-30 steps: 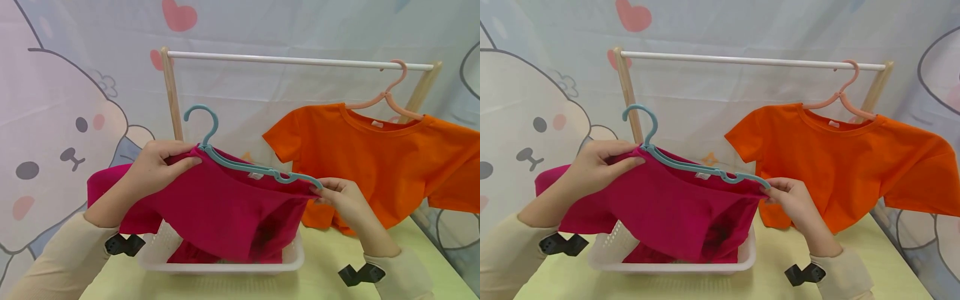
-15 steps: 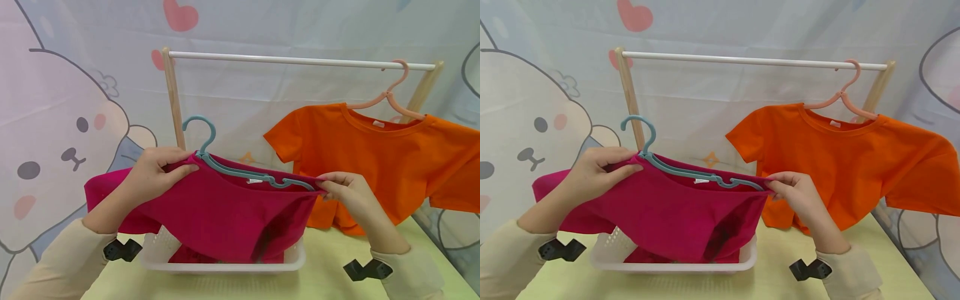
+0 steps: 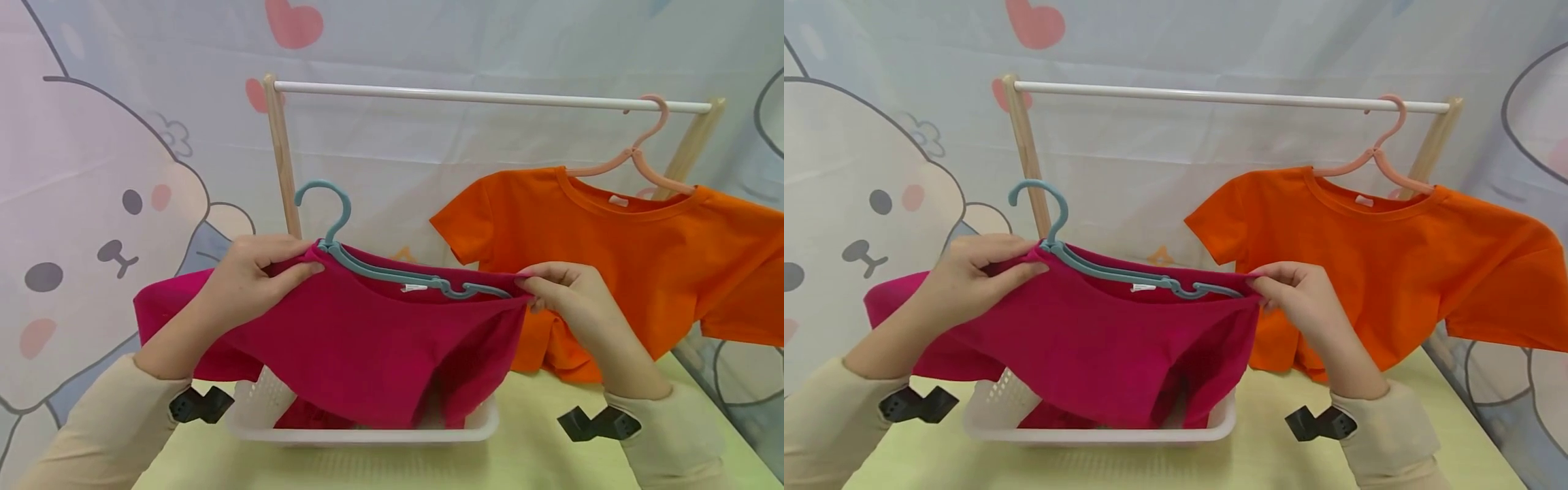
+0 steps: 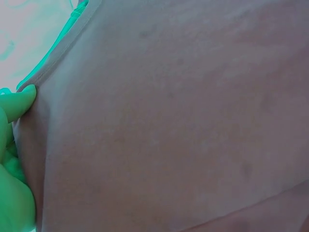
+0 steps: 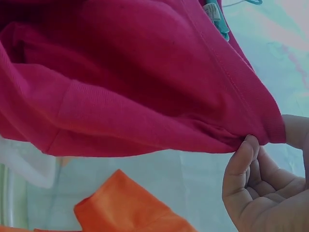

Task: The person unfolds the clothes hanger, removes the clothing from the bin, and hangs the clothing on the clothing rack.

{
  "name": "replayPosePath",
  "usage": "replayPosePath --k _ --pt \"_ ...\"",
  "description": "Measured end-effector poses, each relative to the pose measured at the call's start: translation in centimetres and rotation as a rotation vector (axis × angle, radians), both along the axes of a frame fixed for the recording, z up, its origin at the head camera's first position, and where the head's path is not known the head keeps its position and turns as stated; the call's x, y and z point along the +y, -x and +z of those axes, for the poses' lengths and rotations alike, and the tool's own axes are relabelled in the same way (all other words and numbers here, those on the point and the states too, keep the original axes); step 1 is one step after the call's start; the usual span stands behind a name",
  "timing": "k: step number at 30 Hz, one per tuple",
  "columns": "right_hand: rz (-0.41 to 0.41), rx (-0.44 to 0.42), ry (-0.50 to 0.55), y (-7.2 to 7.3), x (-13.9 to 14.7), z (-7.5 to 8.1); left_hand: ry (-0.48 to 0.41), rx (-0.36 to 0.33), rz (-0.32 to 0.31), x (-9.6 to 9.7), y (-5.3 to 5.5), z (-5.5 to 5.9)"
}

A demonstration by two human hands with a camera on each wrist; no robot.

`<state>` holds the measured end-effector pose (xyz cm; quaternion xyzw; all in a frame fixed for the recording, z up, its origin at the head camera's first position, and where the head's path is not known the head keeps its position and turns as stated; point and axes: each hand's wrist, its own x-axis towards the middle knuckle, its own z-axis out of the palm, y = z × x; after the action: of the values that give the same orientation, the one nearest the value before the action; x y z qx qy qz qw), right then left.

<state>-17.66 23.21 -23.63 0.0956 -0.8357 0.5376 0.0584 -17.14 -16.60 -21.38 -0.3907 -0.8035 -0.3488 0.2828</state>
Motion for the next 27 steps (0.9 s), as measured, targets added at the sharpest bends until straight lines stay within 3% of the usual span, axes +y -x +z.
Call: replayPosePath --k 6,12,19,27 --pt "0.001 0.027 -0.041 -0.4 -0.2 1.1 -0.028 0.067 0.032 -0.2 -0.1 0.6" --pt "-0.022 0.060 -0.085 -0.5 -0.4 2.4 -0.024 0.084 0.030 0.3 0.0 1.0" --pt "-0.048 0.103 -0.110 -0.6 -0.8 4.2 -0.015 0.056 -0.017 1.3 0.0 1.6" --pt "-0.015 0.138 -0.096 -0.6 -1.3 5.0 -0.008 0.026 -0.088 2.2 0.2 1.8"
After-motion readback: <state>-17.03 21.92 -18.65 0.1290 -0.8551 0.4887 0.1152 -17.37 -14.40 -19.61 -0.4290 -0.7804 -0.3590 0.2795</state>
